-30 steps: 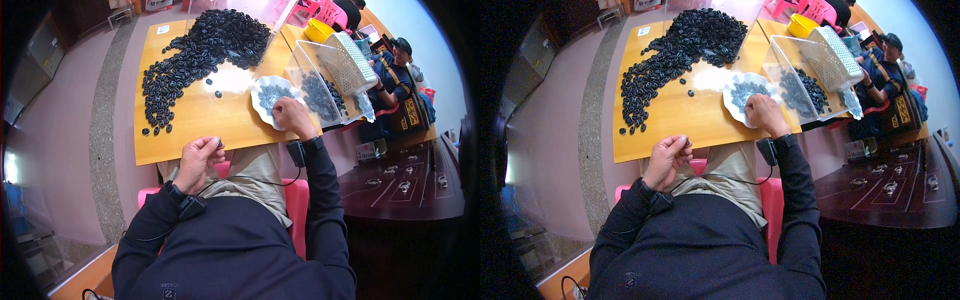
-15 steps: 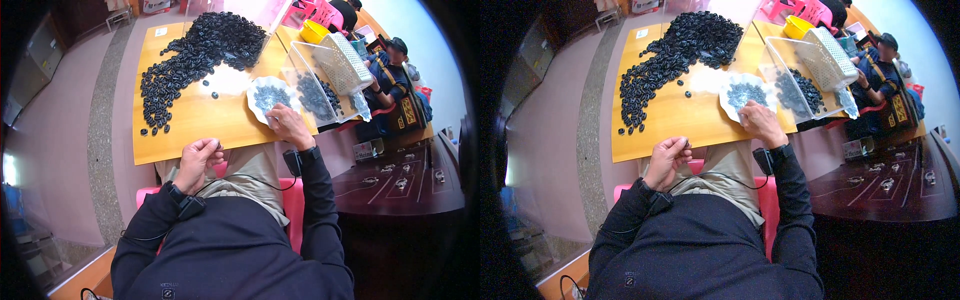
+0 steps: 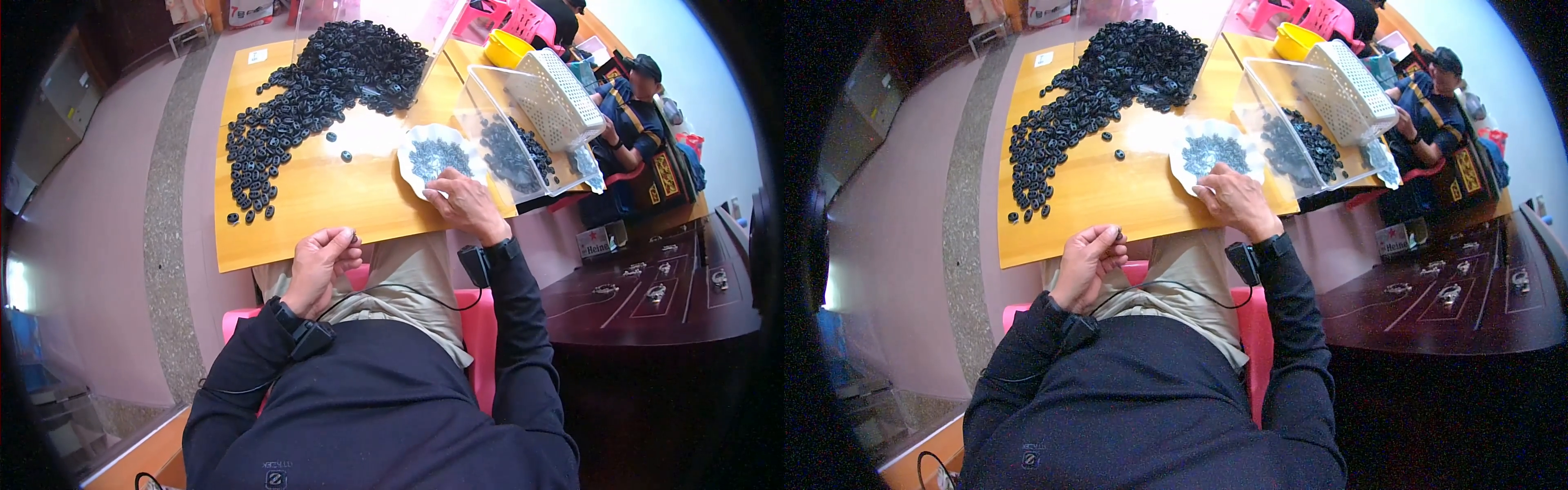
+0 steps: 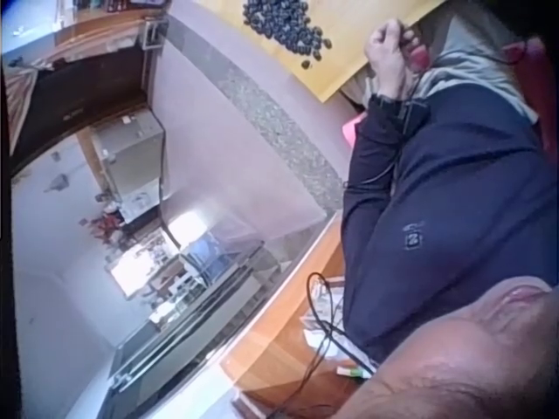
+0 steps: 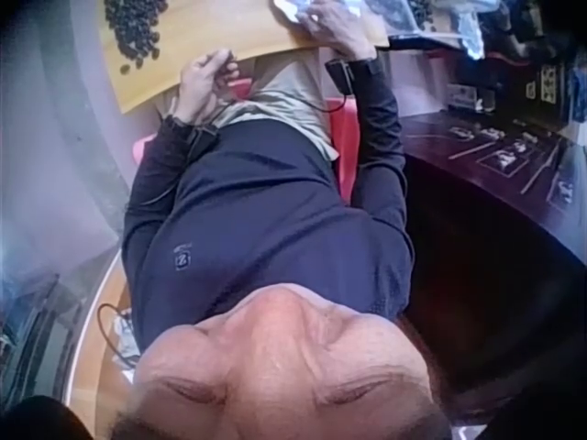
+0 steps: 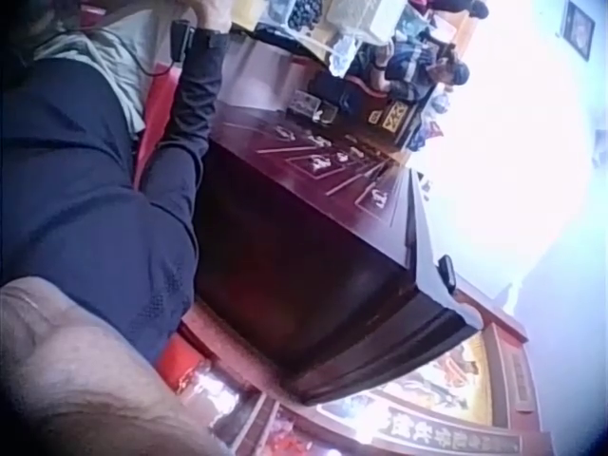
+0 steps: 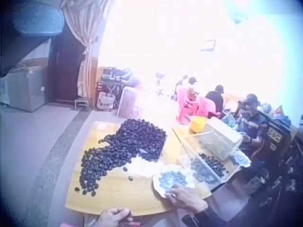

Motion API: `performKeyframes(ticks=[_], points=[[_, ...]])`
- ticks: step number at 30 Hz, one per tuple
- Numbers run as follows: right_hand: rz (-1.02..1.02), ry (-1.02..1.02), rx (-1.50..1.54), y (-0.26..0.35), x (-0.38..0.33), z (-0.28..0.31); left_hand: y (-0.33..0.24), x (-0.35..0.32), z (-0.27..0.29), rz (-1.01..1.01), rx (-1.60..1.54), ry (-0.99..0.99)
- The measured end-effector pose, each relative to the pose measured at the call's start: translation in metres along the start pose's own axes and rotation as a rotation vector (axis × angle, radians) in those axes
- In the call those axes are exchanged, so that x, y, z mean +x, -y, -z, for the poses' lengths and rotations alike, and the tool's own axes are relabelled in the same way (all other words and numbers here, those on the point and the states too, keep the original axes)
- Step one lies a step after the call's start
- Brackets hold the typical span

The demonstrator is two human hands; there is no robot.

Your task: The person picks up a black plastic cord lock and a small metal spring by hand, inserts the spring into the cord lock, and places the assembled piece into a white scalloped bowl, repeating the process.

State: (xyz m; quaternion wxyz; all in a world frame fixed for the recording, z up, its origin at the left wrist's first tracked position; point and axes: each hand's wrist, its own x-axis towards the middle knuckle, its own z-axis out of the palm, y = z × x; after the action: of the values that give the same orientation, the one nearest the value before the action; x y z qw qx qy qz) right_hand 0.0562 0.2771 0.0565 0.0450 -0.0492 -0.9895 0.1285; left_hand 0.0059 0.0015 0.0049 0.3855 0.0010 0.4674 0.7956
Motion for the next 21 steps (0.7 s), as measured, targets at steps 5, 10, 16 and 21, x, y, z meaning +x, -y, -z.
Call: performKeyframes(ticks=[5,10,16,21], points=[[0.033,-0.036,0.0,0.002,-0.004,-0.003,-0.002,0.001,0.003,-0.003,-0.017,0.0],[0.048,-0.128,0.048,-0.002,-0.005,-0.008,-0.003,0.004,0.007,-0.026,-0.024,0.001],[0.035,-0.145,0.065,0.0,-0.007,-0.009,-0.005,0.002,0.005,-0.021,-0.017,0.002],[0.021,-0.127,0.054,0.005,-0.011,-0.008,-0.004,0.004,0.008,-0.022,-0.037,0.001]])
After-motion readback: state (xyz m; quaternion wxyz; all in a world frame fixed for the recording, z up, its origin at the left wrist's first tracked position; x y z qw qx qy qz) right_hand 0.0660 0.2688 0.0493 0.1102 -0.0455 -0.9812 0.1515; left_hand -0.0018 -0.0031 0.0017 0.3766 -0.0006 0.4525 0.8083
